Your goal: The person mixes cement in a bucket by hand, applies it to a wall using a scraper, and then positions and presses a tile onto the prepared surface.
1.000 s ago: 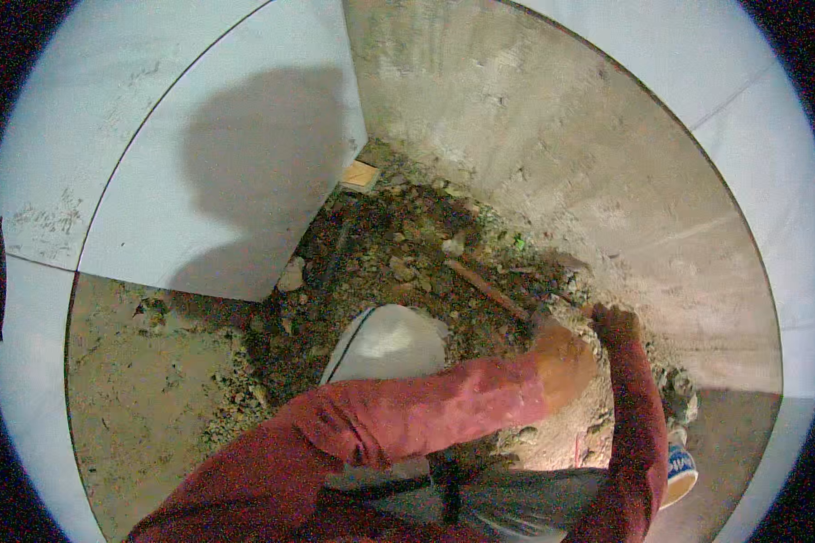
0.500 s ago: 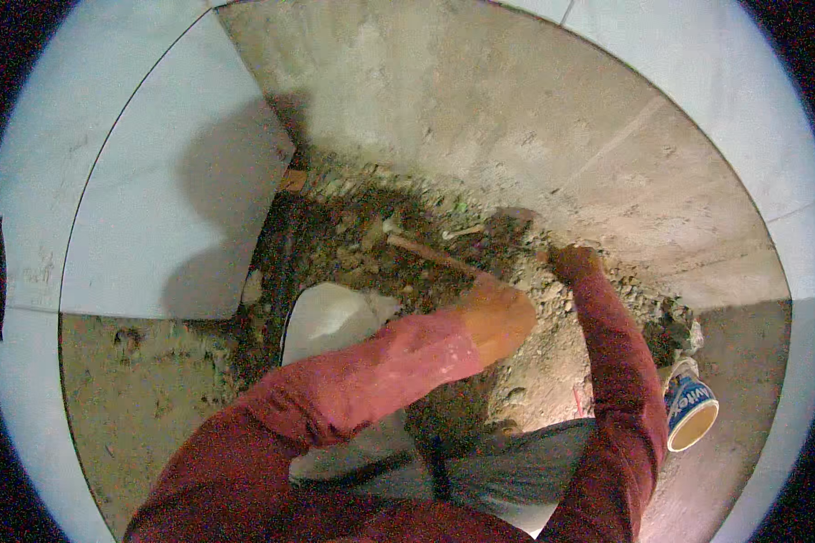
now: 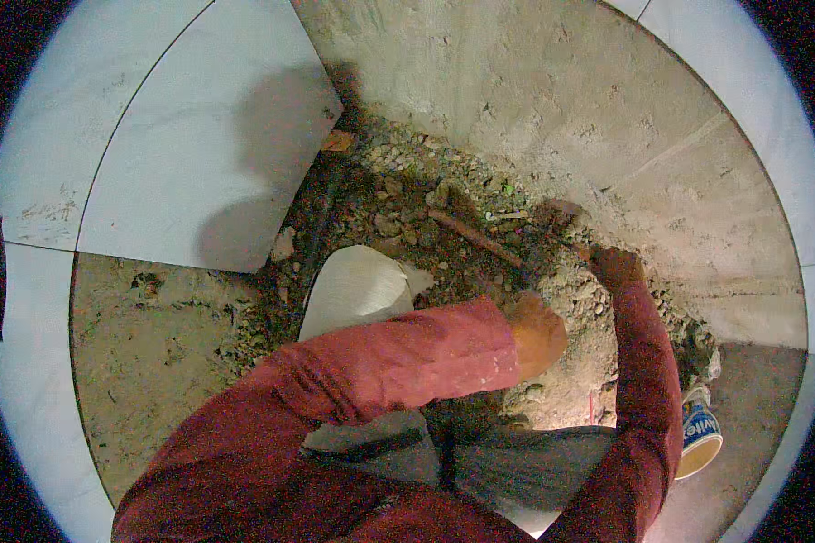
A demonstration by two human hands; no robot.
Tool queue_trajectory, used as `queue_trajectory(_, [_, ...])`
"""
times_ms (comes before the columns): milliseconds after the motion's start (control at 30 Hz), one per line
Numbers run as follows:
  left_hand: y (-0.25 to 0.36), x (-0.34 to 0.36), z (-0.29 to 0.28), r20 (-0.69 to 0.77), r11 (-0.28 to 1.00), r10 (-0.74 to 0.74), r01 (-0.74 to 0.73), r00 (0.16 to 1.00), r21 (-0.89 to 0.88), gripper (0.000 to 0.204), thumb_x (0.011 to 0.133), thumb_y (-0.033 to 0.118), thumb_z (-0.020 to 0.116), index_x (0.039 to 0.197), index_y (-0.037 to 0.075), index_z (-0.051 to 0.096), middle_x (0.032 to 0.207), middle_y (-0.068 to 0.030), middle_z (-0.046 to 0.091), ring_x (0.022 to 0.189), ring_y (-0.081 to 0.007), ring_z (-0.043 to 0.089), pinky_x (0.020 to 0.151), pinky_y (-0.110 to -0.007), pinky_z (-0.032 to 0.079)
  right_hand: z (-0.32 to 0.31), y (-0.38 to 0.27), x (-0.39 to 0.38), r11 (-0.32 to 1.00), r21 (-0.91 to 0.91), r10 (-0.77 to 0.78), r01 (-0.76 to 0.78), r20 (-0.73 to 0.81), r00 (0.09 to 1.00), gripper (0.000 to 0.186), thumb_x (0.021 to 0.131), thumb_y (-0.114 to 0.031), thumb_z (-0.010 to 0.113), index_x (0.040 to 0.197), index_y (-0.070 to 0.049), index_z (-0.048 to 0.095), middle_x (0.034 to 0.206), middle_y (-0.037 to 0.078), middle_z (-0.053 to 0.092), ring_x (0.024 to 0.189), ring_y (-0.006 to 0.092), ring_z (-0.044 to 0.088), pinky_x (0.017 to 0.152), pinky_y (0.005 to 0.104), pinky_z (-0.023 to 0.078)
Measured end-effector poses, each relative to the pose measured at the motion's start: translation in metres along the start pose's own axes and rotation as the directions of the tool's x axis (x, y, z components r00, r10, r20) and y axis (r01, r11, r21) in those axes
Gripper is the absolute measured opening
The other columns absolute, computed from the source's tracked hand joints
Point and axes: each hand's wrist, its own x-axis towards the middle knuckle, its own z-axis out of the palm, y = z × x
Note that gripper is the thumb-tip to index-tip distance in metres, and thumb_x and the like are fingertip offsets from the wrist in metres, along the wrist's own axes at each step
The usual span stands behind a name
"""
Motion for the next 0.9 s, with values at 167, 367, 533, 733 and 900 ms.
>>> queue_trajectory(167, [0.009, 0.004, 0.011, 0.05, 0.998, -0.055, 0.055, 0.997, -0.001, 0.016, 0.072, 0.014, 0.064, 0.082, 0.001, 0.067, 0.076, -0.0111, 0.065, 0.079, -0.0308, 0.063, 0.08, -0.054, 0.045, 0.004, 0.003, 0.001, 0.999, 0.038, 0.001, -0.001, -0.006, 1.0, 0.034, 0.088, -0.043, 0.063, 0.11, -0.017, 0.059, 0.094, 0.013, 0.07, 0.092, 0.0354, 0.068, 0.076, 0.051, 0.052])
queue_trajectory(367, [-0.006, -0.016, -0.012, -0.207, 0.997, 0.001, 0.014, 0.978, 0.071, 0.019, 0.076, 0.013, 0.063, 0.088, 0.0, 0.07, 0.079, -0.0124, 0.067, 0.076, -0.0329, 0.065, 0.077, -0.054, 0.046, -0.002, -0.004, 0.002, 1.0, -0.012, -0.001, 0.001, 0.001, 1.0, 0.042, 0.089, -0.043, 0.061, 0.123, -0.02, 0.056, 0.097, 0.014, 0.07, 0.093, 0.0352, 0.068, 0.082, 0.0503, 0.052])
queue_trajectory(533, [-0.026, -0.011, -0.05, 0.387, 0.966, 0.226, -0.255, 0.894, 0.027, 0.01, 0.076, 0.013, 0.065, 0.078, 0.007, 0.072, 0.074, -0.0075, 0.068, 0.068, -0.0312, 0.066, 0.062, -0.046, 0.046, -0.018, -0.014, 0.01, 0.992, -0.066, 0.124, -0.111, 0.232, 0.965, 0.039, 0.093, -0.04, 0.055, 0.127, -0.02, 0.056, 0.109, 0.011, 0.07, 0.101, 0.0325, 0.067, 0.085, 0.0494, 0.051])
queue_trajectory(733, [-0.029, -0.017, -0.056, 0.263, 0.992, 0.111, -0.09, 0.958, -0.089, 0.008, 0.076, 0.01, 0.066, 0.078, 0.009, 0.073, 0.077, -0.011, 0.071, 0.076, -0.0272, 0.07, 0.063, -0.041, 0.048, -0.024, -0.016, 0.01, 0.996, -0.031, 0.088, -0.083, 0.203, 0.975, 0.039, 0.092, -0.034, 0.056, 0.127, -0.016, 0.057, 0.108, 0.014, 0.071, 0.1, 0.0342, 0.068, 0.086, 0.0501, 0.053])
queue_trajectory(900, [-0.024, -0.007, -0.041, 0.358, 0.991, 0.068, -0.021, 0.931, -0.134, 0.014, 0.08, 0.009, 0.065, 0.086, 0.012, 0.077, 0.083, -0.0032, 0.073, 0.083, -0.0215, 0.069, 0.073, -0.045, 0.043, -0.013, -0.021, -0.001, 0.991, 0.06, 0.103, -0.12, 0.229, 0.968, 0.044, 0.092, -0.031, 0.058, 0.131, -0.013, 0.052, 0.108, 0.019, 0.069, 0.101, 0.0395, 0.067, 0.087, 0.0517, 0.052])
